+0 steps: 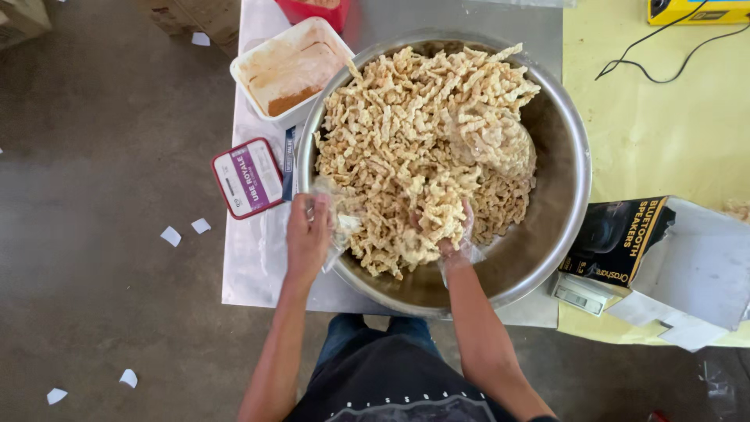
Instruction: The person scoops a large quantity of shredded food from a metal bowl and places it into a cardboard box. They then transfer the food from the box into clear plastic bags, arranging the filled bags on a yellow table.
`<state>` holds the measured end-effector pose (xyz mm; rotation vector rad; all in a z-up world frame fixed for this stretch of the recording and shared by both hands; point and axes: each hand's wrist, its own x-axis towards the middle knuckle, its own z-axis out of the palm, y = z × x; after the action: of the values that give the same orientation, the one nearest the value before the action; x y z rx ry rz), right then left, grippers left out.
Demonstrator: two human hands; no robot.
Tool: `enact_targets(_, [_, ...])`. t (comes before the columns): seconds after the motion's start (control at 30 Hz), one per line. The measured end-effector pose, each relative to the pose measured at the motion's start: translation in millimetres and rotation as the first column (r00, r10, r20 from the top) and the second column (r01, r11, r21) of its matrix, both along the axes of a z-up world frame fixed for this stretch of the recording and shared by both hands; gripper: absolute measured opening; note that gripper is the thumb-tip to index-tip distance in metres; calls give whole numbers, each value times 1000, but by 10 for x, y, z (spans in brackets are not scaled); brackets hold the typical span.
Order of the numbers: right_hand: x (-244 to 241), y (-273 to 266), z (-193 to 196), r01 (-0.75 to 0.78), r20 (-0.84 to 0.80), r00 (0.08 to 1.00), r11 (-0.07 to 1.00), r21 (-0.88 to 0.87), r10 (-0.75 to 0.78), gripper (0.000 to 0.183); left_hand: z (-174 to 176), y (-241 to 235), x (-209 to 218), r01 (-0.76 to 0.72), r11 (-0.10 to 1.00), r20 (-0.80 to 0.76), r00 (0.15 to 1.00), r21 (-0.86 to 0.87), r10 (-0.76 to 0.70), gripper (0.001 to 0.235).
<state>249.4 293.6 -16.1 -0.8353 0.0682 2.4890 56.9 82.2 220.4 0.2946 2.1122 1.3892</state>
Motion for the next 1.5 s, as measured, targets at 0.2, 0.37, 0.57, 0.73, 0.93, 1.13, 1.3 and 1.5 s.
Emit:
enact_targets(0.2, [48, -55, 896, 35, -319, 946, 995, -89, -62, 75, -86, 340, 185, 223, 964, -128, 962, -145, -242, 11])
enact_targets(0.37, [111, -69, 1508, 98, -392, 906, 981, -167, -158, 80, 29, 571, 417, 318, 904, -389, 824, -285, -413, 41])
enact_targets(0.57, [173, -13, 2072, 160, -446, 875, 982, -97, -187, 74, 191, 771, 727, 191, 939, 158, 976, -287, -151, 29])
enact_targets(0.73, [200, 85, 2333, 178, -446, 872, 980, -94, -201, 80, -62, 814, 758, 335, 911, -655, 636, -241, -408, 35])
enact_targets(0.93, [217, 92, 2420, 185, -406, 899, 983, 16, -163, 86, -456, 1051, 941, 370, 854, -420, 753, -367, -506, 64])
enact_targets(1.13, [296, 78, 2403, 275, -187, 952, 944, 180, -242, 83, -384, 1125, 1153, 404, 814, -428, 703, -417, -568, 52])
enact_targets(1.3, [397, 73, 2416, 343, -26, 935, 882, 322, -354, 74, 4, 1011, 1283, 437, 874, -613, 638, -211, -467, 66])
enact_targets(1.5, [419, 89, 2465, 330, -37, 937, 847, 417, -347, 68, 46, 998, 1343, 480, 840, -546, 647, -252, -533, 52])
